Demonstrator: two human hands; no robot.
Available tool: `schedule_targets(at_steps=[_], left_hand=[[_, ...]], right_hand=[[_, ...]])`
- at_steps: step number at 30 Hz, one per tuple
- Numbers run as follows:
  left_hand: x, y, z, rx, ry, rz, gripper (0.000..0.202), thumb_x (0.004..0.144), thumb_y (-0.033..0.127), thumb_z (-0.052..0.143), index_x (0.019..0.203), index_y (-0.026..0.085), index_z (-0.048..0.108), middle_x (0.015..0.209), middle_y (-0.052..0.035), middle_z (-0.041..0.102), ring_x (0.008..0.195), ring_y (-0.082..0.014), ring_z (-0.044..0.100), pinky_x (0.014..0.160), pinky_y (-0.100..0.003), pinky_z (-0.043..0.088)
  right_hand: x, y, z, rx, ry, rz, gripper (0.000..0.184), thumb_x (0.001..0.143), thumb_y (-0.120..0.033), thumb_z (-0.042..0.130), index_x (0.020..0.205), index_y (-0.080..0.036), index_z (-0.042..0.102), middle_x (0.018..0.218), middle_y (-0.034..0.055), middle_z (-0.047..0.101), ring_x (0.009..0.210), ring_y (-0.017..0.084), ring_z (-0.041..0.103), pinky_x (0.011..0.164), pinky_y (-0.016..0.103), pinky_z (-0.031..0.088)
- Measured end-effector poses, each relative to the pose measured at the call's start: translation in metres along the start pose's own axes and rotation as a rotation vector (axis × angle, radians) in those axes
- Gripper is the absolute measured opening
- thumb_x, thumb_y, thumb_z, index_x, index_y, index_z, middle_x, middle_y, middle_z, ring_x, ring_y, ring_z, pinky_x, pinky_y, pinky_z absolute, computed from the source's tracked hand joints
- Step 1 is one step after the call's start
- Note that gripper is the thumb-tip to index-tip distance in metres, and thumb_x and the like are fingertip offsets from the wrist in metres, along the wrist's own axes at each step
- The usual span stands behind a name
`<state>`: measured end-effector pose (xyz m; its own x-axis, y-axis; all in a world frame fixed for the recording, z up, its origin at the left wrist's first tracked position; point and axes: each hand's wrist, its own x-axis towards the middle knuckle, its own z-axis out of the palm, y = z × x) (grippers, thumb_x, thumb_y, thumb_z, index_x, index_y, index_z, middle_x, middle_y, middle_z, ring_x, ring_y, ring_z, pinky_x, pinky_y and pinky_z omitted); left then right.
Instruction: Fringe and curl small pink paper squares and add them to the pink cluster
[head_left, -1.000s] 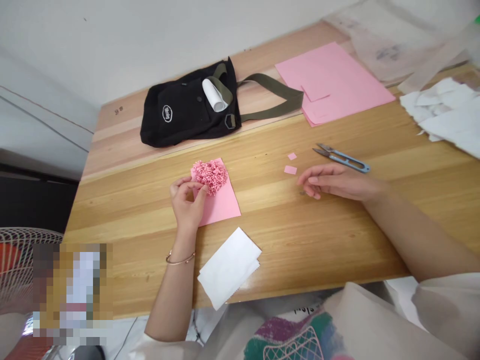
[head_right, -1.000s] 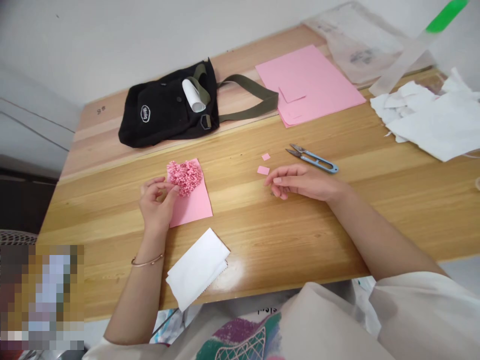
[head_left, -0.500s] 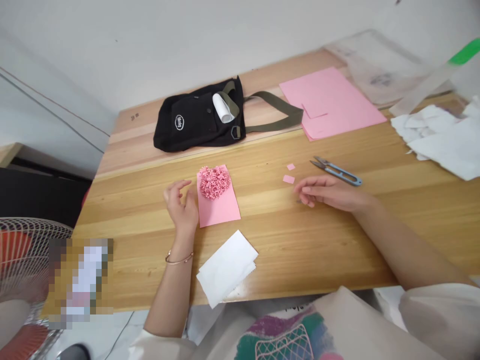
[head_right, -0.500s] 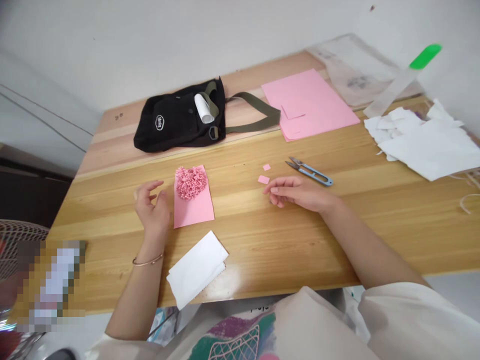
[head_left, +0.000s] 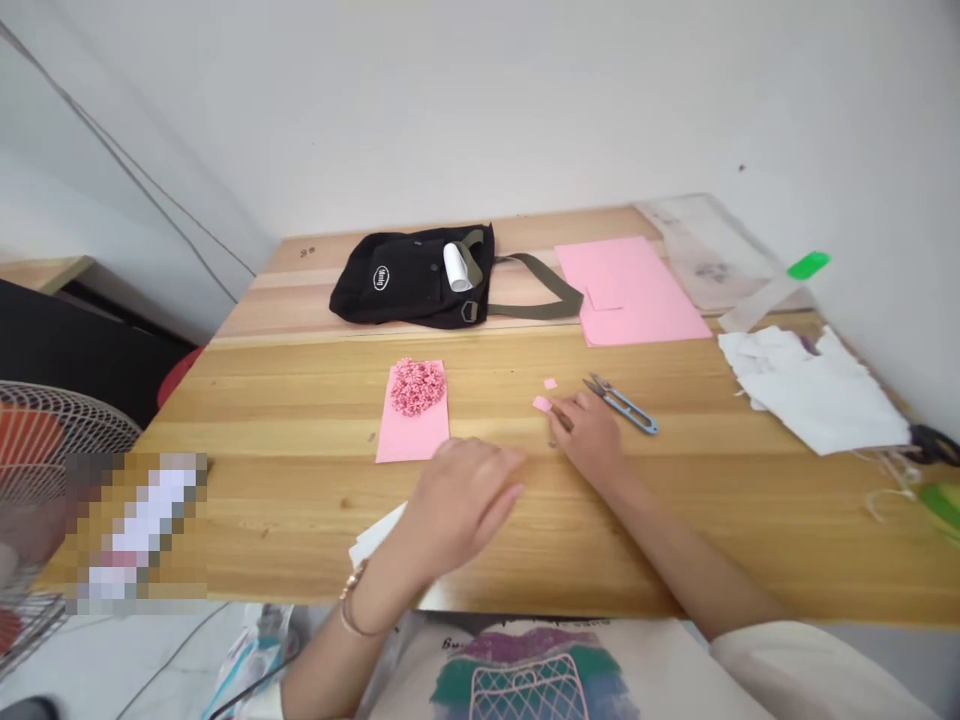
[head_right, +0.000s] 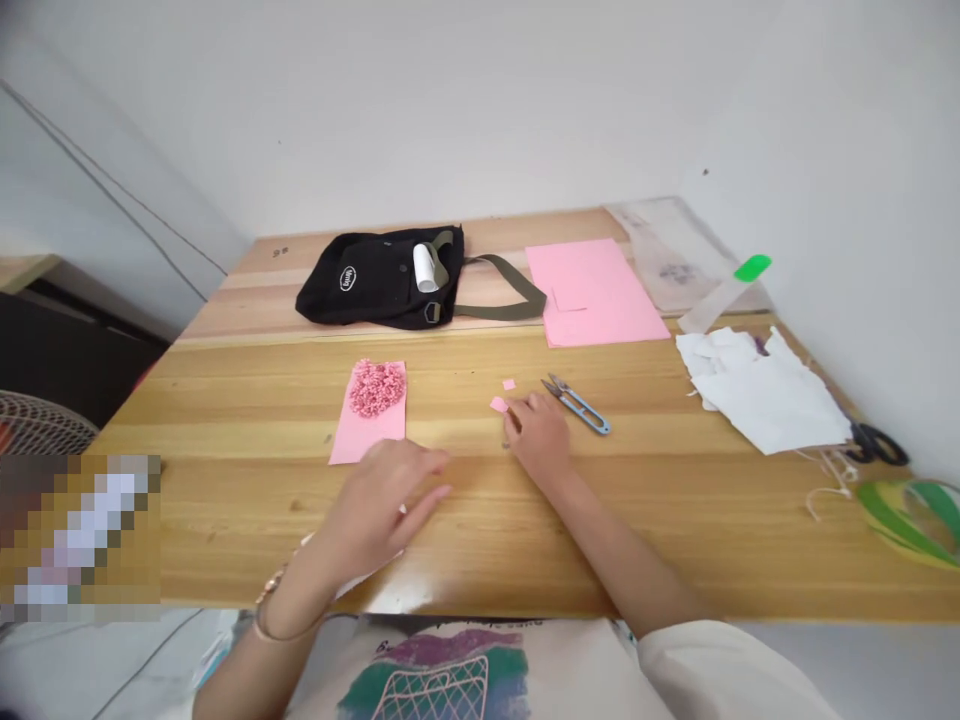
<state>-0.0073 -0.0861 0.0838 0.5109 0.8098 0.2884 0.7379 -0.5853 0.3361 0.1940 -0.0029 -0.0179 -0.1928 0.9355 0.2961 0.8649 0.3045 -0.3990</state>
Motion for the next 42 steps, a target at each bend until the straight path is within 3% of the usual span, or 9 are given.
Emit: schedule_targets(at_steps=[3,7,12,14,17,21,28,33,42], left_hand=[[0.015,0.018,0.026,-0.035,-0.112,-0.029,0.021,0.089,0.027,0.039,0.097,0.018,0.057,0.088,-0.0067,0.063,0.083,-0.0197,0.055,0.075,-0.036,0.042],[0.033,0.022,0.051,-0.048,-0.213,-0.123,0.021,0.087,0.027,0.043,0.097,0.018,0.058,0.099,-0.0083,0.061,0.093,-0.0223,0.053,0.081,-0.04,0.042],[0.05,0.014,0.064,-0.005,-0.243,-0.25,0.023,0.083,0.025,0.049,0.103,0.017,0.058,0.121,-0.0127,0.052,0.114,-0.027,0.046,0.093,-0.044,0.039],[0.059,0.009,0.07,0.006,-0.236,-0.27,0.028,0.083,0.026,0.05,0.109,0.016,0.055,0.126,-0.0134,0.049,0.119,-0.0273,0.043,0.096,-0.044,0.038],[0.075,0.001,0.082,0.025,-0.208,-0.278,0.039,0.083,0.03,0.051,0.119,0.015,0.049,0.128,-0.0139,0.048,0.124,-0.0267,0.039,0.101,-0.044,0.034],[0.093,-0.007,0.096,0.051,-0.175,-0.318,0.046,0.082,0.03,0.052,0.125,0.016,0.044,0.134,-0.0141,0.042,0.128,-0.0264,0.034,0.105,-0.044,0.03],[0.096,-0.016,0.11,0.091,-0.012,-0.418,0.039,0.084,0.036,0.049,0.118,0.017,0.052,0.131,-0.0148,0.045,0.125,-0.0297,0.036,0.102,-0.048,0.032],[0.087,-0.021,0.118,0.084,0.111,-0.425,0.036,0.085,0.034,0.046,0.116,0.017,0.054,0.128,-0.0147,0.047,0.122,-0.0279,0.039,0.101,-0.046,0.034],[0.078,-0.025,0.109,0.07,0.091,-0.403,0.032,0.071,0.012,0.053,0.1,0.019,0.065,0.119,-0.0097,0.054,0.114,-0.0268,0.043,0.096,-0.045,0.036]], right_hand=[[-0.001,-0.002,-0.001,-0.012,-0.043,-0.011,0.028,0.085,-0.025,0.045,0.097,-0.018,0.069,0.08,0.0107,0.059,0.08,0.024,0.053,0.073,0.034,0.041],[0.0,-0.001,-0.01,0.018,-0.089,-0.014,0.029,0.084,-0.023,0.044,0.101,-0.019,0.067,0.085,0.0108,0.061,0.085,0.025,0.053,0.076,0.036,0.042],[0.006,0.024,-0.035,-0.042,0.019,0.176,0.031,0.081,-0.027,0.049,0.105,-0.015,0.064,0.096,0.0138,0.061,0.092,0.028,0.053,0.082,0.04,0.04],[0.008,0.037,-0.046,-0.104,0.001,0.273,0.029,0.079,-0.028,0.052,0.103,-0.016,0.064,0.095,0.014,0.061,0.09,0.028,0.053,0.079,0.04,0.04],[0.01,0.049,-0.058,-0.192,-0.172,0.394,0.033,0.075,-0.031,0.058,0.104,-0.014,0.062,0.098,0.0152,0.059,0.09,0.028,0.053,0.074,0.038,0.039],[0.011,0.051,-0.065,-0.114,-0.331,0.437,0.027,0.078,-0.024,0.053,0.103,-0.016,0.061,0.097,0.0115,0.059,0.091,0.024,0.054,0.075,0.033,0.038],[0.012,0.05,-0.059,0.01,-0.329,0.386,0.017,0.072,-0.013,0.055,0.087,-0.015,0.063,0.092,0.0096,0.061,0.088,0.023,0.055,0.075,0.031,0.038],[0.012,0.046,-0.053,0.068,-0.33,0.351,0.028,0.069,-0.011,0.055,0.096,-0.015,0.062,0.094,0.0103,0.061,0.09,0.022,0.054,0.078,0.031,0.038],[0.008,0.042,-0.046,0.095,-0.333,0.295,0.033,0.063,-0.01,0.055,0.095,-0.013,0.061,0.094,0.0115,0.061,0.09,0.023,0.052,0.079,0.031,0.038]])
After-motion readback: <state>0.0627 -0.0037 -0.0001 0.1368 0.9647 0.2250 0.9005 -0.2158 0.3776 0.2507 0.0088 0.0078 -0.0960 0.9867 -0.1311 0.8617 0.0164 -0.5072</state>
